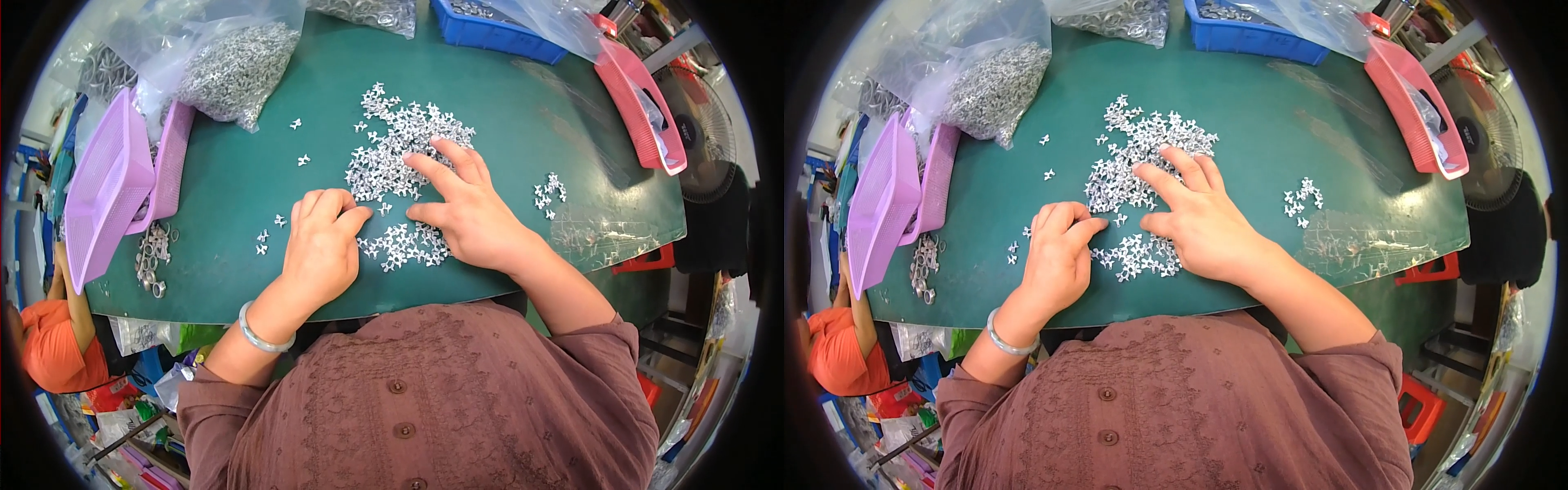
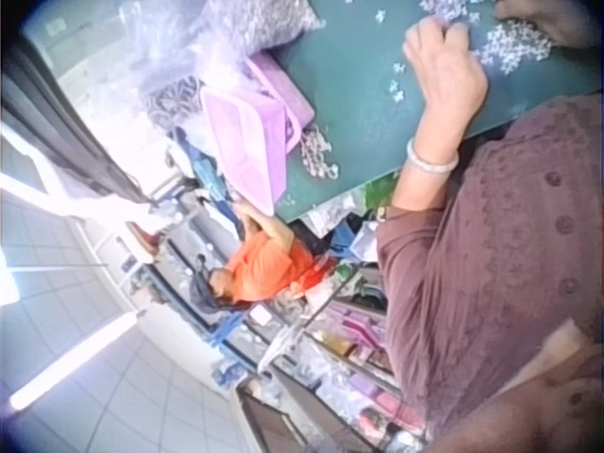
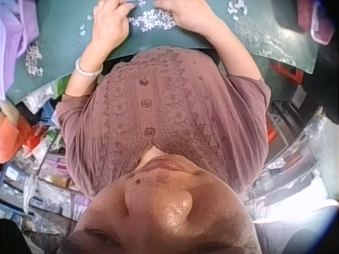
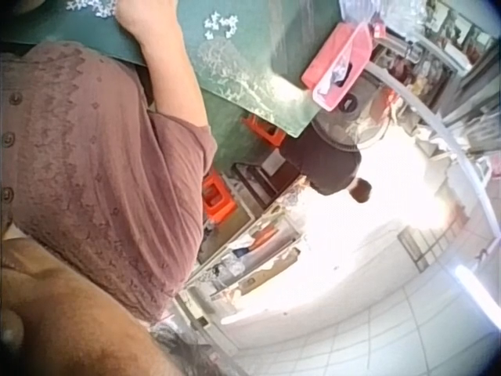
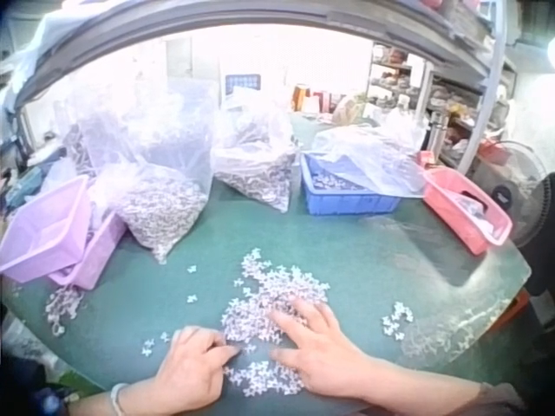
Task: The person sorts small white star-shaped components on a green work surface by hand. The person moves components between a central pile and surrounding containers, handling several items to organize them for assembly.
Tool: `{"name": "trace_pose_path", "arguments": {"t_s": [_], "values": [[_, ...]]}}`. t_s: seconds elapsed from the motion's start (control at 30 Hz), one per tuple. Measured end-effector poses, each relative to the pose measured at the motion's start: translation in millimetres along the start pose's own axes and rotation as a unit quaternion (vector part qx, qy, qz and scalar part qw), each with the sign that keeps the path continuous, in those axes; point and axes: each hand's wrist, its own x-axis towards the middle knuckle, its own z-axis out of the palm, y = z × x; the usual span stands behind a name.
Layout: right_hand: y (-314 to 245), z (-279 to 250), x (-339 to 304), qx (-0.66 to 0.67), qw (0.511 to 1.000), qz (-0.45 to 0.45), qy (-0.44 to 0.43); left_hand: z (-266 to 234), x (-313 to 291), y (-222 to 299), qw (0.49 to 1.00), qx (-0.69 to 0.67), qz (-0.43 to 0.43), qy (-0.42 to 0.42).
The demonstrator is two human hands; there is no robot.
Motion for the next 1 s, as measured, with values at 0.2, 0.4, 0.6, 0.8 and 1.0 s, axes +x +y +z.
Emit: {"name": "trace_pose_path", "arguments": {"t_s": [0.2,0.4,0.6,0.8,1.0], "values": [[2.5,5.9,-1.3,-0.039,0.999,0.018,0.025,3.9,1.8,3.7,0.999,-0.008,0.017,-0.029],[1.8,-1.3,-5.6,-0.004,1.0,0.003,0.008,6.7,11.7,8.3,1.0,0.003,0.015,-0.023],[5.7,4.8,-5.1,-0.02,0.999,0.023,0.039,11.6,15.1,6.5,0.999,0.025,0.04,-0.027],[5.3,0.4,-4.5,-0.027,0.999,0.021,0.027,9.4,12.4,7.5,0.999,0.014,0.032,-0.04],[3.9,2.5,-2.5,-0.028,0.999,0.019,0.034,7.1,9.2,8.4,0.999,-0.001,0.031,-0.039]]}}
